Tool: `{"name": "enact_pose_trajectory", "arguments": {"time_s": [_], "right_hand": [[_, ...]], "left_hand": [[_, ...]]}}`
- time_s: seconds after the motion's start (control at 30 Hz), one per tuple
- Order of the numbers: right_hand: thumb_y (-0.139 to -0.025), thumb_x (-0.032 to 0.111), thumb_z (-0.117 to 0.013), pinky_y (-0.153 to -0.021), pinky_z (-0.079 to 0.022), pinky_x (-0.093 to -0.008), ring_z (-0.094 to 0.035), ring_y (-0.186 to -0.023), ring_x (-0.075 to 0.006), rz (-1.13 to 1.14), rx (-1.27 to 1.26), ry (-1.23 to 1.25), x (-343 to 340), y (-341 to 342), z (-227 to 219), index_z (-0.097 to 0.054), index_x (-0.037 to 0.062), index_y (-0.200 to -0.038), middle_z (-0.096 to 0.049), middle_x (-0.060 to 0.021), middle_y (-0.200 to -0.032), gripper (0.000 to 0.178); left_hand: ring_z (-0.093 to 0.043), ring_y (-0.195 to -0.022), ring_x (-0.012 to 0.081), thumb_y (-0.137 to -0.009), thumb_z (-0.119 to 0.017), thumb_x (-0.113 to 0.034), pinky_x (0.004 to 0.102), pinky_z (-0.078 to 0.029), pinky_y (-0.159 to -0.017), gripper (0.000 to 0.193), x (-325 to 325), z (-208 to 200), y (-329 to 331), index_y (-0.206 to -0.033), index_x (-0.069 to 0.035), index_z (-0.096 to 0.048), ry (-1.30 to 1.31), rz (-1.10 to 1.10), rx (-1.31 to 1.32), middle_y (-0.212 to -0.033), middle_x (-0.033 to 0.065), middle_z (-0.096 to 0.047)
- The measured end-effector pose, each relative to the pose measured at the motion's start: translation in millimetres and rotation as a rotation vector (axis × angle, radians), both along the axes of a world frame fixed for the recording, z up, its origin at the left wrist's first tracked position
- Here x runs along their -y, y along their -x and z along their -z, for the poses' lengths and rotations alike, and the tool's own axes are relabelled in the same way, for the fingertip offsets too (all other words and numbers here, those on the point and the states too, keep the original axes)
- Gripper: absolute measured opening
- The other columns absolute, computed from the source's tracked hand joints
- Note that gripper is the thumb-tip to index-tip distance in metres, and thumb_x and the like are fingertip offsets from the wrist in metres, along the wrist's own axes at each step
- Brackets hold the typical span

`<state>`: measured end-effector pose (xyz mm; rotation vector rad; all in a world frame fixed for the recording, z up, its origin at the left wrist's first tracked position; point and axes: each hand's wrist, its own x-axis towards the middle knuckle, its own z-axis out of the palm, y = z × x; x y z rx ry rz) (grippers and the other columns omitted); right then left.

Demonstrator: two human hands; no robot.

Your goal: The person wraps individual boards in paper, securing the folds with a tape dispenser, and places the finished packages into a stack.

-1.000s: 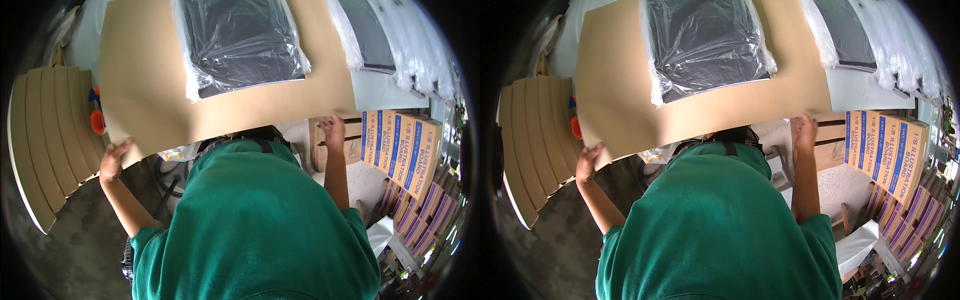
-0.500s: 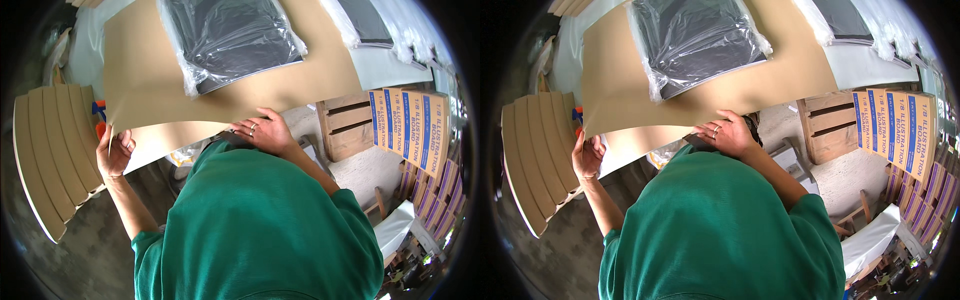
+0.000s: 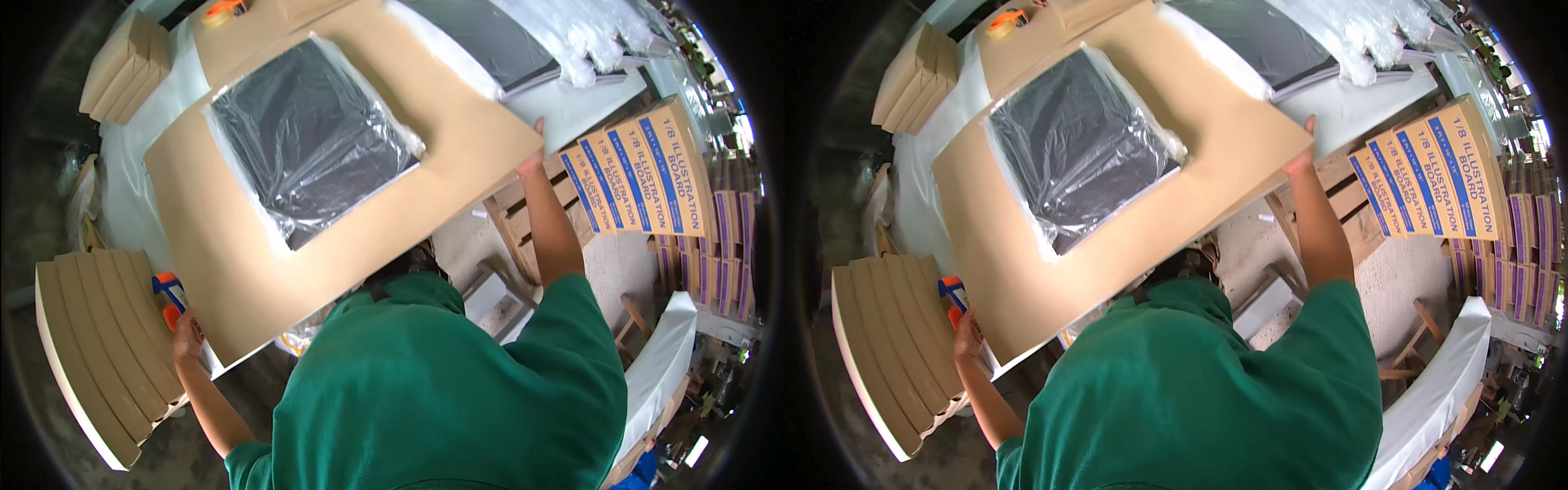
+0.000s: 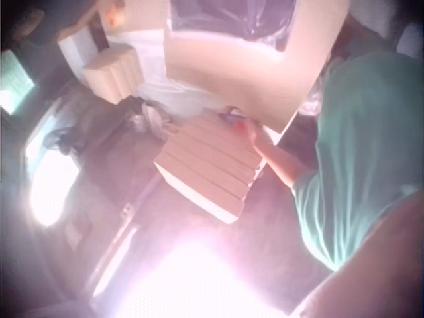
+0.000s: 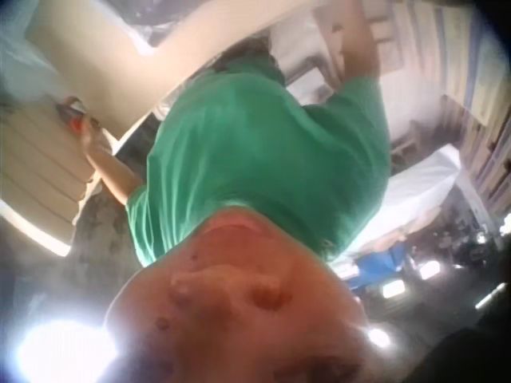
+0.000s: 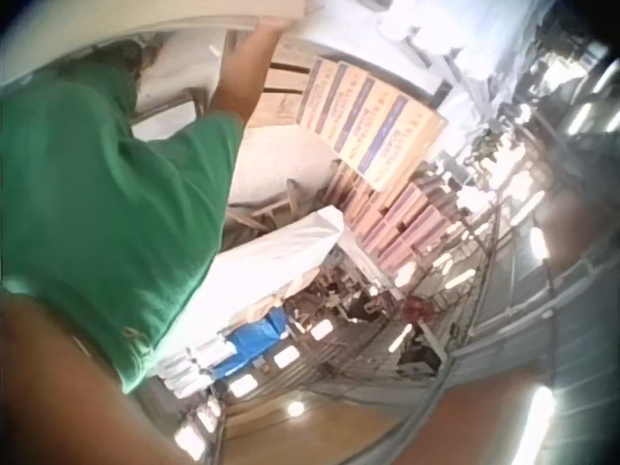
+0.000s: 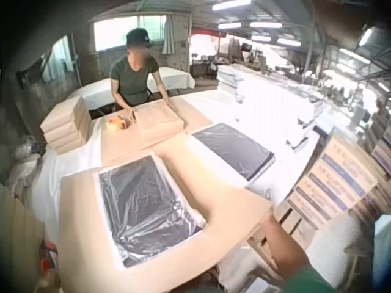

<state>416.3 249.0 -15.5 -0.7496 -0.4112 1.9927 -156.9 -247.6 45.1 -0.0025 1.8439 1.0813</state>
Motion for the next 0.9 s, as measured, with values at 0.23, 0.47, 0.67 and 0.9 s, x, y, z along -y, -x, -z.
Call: {"name": "enact_pose_trajectory", "arguments": {"time_s": [0.23,0.47,0.67,0.9], "right_hand": [[-0.083,0.02,-0.056,-0.075,-0.05,-0.0351,-0.061,-0.087,-0.0205,-0.678,0.431,0.034,-117,44,4,-0.057,-0.0011,-0.102,-0.063,-0.0125,-0.095,0.029],[-0.076,0.019,-0.062,-0.069,-0.051,-0.0319,-0.061,-0.077,-0.0156,-0.968,0.833,-0.491,-113,108,-117,-0.06,0.002,-0.091,-0.062,-0.0067,-0.085,0.023],[-0.078,0.031,-0.063,-0.068,-0.049,-0.0338,-0.059,-0.078,-0.0183,-1.094,1.209,-0.566,-152,183,-133,-0.056,-0.0032,-0.095,-0.058,-0.0097,-0.089,0.039],[-0.074,0.033,-0.065,-0.061,-0.039,-0.0267,-0.046,-0.066,-0.0096,-1.087,0.589,-1.002,-110,241,-141,-0.059,-0.0034,-0.078,-0.053,-0.0022,-0.069,0.037]], "left_hand": [[-0.059,-0.065,0.0122,-0.085,-0.056,-0.031,0.0252,-0.045,-0.057,0.03,-89,-21,32,-0.097,-0.004,-0.061,0.137,-0.118,-0.233,-0.077,0.0014,-0.063],[-0.056,-0.055,0.0142,-0.082,-0.056,-0.025,0.0278,-0.043,-0.049,0.031,-142,-91,-2,-0.089,0.004,-0.063,0.477,0.364,-0.539,-0.069,0.0067,-0.061],[-0.057,-0.069,0.0154,-0.08,-0.054,-0.019,0.0276,-0.045,-0.065,0.029,-192,-134,-42,-0.092,0.008,-0.061,0.098,0.429,-0.489,-0.077,0.0078,-0.061],[-0.052,-0.104,0.0169,-0.08,-0.054,-0.01,0.0278,-0.041,-0.089,0.033,-240,-134,-108,-0.107,0.009,-0.054,-0.283,0.221,-0.421,-0.117,0.0143,-0.054]]}}
